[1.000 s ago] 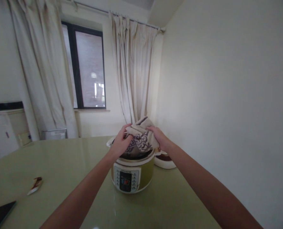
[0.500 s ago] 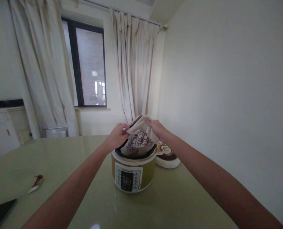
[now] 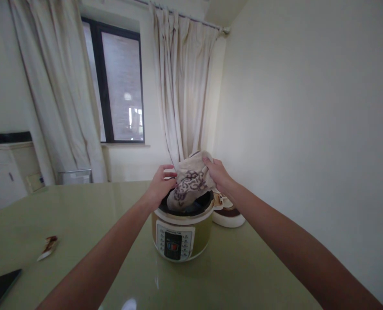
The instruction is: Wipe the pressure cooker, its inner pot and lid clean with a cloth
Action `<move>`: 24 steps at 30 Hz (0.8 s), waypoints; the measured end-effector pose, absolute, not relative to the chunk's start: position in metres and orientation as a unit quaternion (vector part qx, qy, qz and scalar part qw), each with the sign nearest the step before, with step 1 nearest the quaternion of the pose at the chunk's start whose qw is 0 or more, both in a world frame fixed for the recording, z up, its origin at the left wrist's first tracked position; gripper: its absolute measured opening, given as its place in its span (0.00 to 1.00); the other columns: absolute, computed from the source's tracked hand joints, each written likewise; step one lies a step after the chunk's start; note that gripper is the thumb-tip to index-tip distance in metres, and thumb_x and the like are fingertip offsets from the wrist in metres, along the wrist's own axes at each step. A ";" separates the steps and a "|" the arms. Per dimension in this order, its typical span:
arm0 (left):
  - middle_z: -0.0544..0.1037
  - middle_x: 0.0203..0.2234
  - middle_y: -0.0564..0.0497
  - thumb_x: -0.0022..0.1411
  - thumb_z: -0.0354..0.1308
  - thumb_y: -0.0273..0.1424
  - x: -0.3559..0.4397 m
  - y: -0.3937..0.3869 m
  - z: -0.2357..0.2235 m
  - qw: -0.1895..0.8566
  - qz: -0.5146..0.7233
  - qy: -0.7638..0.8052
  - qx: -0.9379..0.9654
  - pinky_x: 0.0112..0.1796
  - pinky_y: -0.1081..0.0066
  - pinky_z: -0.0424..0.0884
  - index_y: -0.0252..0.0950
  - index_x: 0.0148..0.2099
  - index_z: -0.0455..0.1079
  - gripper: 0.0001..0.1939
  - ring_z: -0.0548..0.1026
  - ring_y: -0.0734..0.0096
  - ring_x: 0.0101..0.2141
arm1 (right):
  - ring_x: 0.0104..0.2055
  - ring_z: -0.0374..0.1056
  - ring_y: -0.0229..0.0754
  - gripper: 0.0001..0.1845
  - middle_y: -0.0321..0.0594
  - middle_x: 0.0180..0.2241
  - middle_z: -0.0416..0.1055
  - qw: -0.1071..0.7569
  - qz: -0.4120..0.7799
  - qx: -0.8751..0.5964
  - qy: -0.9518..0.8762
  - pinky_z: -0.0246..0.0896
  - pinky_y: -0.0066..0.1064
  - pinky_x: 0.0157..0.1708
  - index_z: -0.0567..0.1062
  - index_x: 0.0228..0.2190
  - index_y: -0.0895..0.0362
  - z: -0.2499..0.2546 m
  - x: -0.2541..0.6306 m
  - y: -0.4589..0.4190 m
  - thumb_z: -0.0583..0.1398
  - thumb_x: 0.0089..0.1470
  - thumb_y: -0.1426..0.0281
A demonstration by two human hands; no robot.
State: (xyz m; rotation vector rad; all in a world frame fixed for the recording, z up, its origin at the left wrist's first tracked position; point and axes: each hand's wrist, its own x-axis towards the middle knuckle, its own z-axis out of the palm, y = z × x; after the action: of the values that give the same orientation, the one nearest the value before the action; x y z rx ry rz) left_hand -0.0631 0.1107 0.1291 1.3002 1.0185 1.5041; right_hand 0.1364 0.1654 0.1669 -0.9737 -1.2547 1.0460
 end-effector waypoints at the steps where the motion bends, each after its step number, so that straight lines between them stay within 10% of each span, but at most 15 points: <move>1: 0.77 0.42 0.50 0.46 0.67 0.27 -0.063 0.109 0.130 0.433 0.596 0.408 0.539 0.38 0.70 0.74 0.39 0.51 0.69 0.28 0.76 0.71 0.36 | 0.32 0.78 0.46 0.19 0.42 0.29 0.80 0.589 0.451 -0.418 -0.524 0.76 0.35 0.34 0.79 0.39 0.58 0.167 0.139 0.165 0.65 0.64 0.53; 7: 0.79 0.40 0.48 0.55 0.70 0.49 -0.045 0.104 0.132 0.444 0.558 0.388 0.584 0.37 0.68 0.75 0.37 0.46 0.74 0.25 0.78 0.64 0.40 | 0.37 0.78 0.44 0.19 0.40 0.33 0.81 0.611 0.462 -0.349 -0.540 0.76 0.33 0.40 0.77 0.41 0.55 0.160 0.136 0.160 0.67 0.60 0.52; 14: 0.48 0.74 0.37 0.42 0.81 0.44 -0.060 0.102 0.137 0.158 0.548 0.324 0.755 0.64 0.43 0.65 0.48 0.75 0.50 0.64 0.55 0.38 0.71 | 0.40 0.77 0.45 0.20 0.42 0.41 0.79 0.600 0.441 -0.433 -0.508 0.75 0.35 0.38 0.71 0.45 0.54 0.150 0.137 0.171 0.64 0.60 0.54; 19: 0.72 0.65 0.43 0.57 0.64 0.21 -0.074 0.104 0.159 -0.077 0.380 0.348 0.853 0.66 0.46 0.60 0.42 0.52 0.78 0.21 0.65 0.47 0.66 | 0.43 0.76 0.47 0.22 0.43 0.43 0.79 0.547 0.445 -0.438 -0.558 0.74 0.36 0.40 0.73 0.45 0.53 0.157 0.136 0.161 0.67 0.57 0.53; 24: 0.82 0.41 0.45 0.61 0.58 0.25 -0.062 0.105 0.192 -0.157 0.394 0.474 0.772 0.49 0.56 0.73 0.40 0.48 0.76 0.13 0.77 0.51 0.46 | 0.46 0.74 0.47 0.31 0.41 0.48 0.78 0.427 0.400 -0.326 -0.742 0.70 0.37 0.44 0.76 0.50 0.53 0.169 0.135 0.142 0.69 0.52 0.48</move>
State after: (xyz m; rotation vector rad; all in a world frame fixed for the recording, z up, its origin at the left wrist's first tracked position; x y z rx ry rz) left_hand -0.0624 0.1052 0.1919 2.7018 1.6583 1.3807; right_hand 0.1347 0.1418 0.1691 -0.8144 -1.8546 0.9986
